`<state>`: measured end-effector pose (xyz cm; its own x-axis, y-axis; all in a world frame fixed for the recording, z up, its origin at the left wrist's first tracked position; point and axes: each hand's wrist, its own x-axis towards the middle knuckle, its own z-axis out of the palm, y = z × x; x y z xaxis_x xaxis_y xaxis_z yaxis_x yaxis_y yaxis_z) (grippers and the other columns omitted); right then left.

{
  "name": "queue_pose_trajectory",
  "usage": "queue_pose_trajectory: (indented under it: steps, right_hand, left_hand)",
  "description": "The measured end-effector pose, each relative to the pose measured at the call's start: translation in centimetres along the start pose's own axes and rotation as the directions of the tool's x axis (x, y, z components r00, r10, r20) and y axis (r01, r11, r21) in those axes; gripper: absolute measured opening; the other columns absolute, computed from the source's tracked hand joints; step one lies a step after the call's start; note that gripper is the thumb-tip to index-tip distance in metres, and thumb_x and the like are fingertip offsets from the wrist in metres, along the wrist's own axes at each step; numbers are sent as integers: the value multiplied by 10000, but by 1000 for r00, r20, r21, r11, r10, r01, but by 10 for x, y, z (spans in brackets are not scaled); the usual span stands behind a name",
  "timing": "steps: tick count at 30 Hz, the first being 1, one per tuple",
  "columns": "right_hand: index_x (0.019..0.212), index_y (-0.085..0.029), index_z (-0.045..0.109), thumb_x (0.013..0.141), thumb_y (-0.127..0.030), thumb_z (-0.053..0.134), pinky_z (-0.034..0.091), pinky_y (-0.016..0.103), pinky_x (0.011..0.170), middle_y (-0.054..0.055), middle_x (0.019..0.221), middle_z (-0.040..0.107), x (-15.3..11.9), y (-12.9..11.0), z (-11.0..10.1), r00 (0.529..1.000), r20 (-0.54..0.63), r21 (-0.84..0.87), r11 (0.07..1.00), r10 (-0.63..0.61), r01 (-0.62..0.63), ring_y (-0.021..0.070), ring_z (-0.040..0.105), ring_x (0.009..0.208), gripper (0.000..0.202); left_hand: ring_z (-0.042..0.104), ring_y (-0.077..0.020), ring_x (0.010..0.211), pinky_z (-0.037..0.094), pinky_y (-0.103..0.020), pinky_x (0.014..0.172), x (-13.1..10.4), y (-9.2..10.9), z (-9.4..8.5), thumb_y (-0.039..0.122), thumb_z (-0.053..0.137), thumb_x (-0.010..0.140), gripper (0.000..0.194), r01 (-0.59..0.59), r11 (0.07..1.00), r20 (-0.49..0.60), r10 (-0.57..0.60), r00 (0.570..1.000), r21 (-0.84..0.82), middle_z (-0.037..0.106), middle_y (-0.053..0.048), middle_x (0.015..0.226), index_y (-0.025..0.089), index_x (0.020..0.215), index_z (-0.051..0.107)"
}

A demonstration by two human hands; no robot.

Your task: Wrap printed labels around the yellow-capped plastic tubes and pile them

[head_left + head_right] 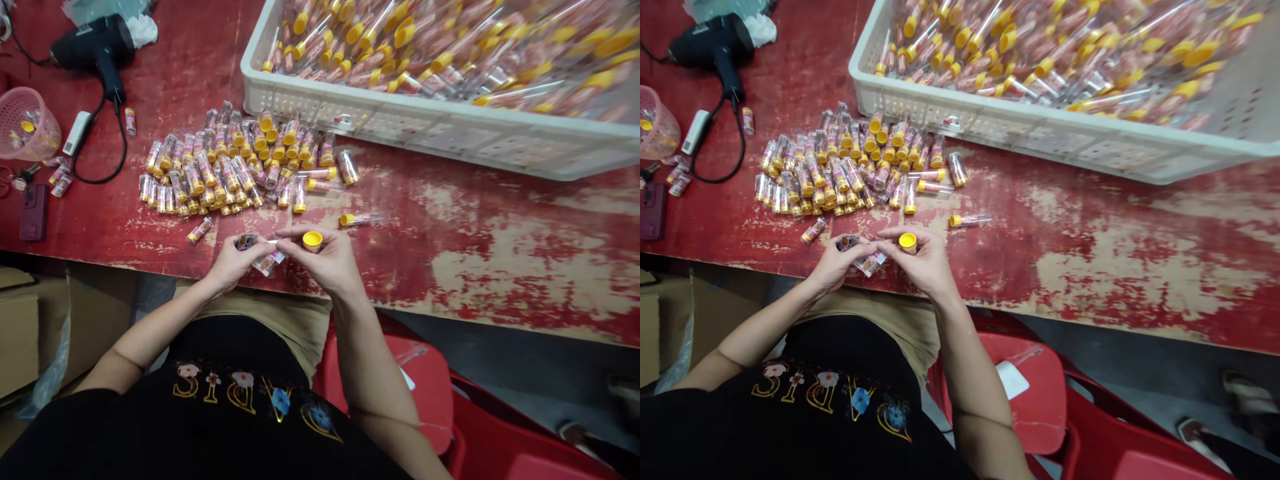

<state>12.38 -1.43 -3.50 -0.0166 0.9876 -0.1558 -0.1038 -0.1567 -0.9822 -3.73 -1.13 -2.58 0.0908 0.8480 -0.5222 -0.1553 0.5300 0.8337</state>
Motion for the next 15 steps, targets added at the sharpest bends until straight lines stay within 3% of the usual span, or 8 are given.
queue_pose_trajectory:
  steps: [5, 9, 15]
  right_hand:
    - [943, -208, 766, 659, -424, 858, 584, 295, 691, 35, 822, 762, 3, 3, -4, 999, -21, 51, 998, 38, -37, 148, 688, 728, 368]
    - [965, -192, 762, 630, -413, 873, 555, 278, 657, 11, 754, 731, 2, 6, -5, 996, -51, 71, 995, 70, -66, 118, 640, 648, 417]
    - [743, -192, 682, 687, -541, 803, 517, 274, 648, 8, 722, 658, -1, 19, 11, 927, -371, -10, 998, -58, 59, 118, 577, 648, 374]
  left_hand:
    - [434, -62, 501, 345, -212, 511, 2, 3, -3, 390, 839, 673, 290, -6, 999, 56, 3, 998, 52, 570, 21, 566, 149, 653, 679]
    - [483, -76, 544, 391, -219, 566, 2, 4, -5, 393, 837, 680, 280, -41, 993, 132, 27, 991, 109, 610, 0, 602, 140, 682, 718]
    - [434, -59, 543, 376, -211, 567, 5, -15, 7, 430, 853, 645, 347, -145, 989, -114, 143, 983, -13, 550, 46, 597, 152, 686, 650]
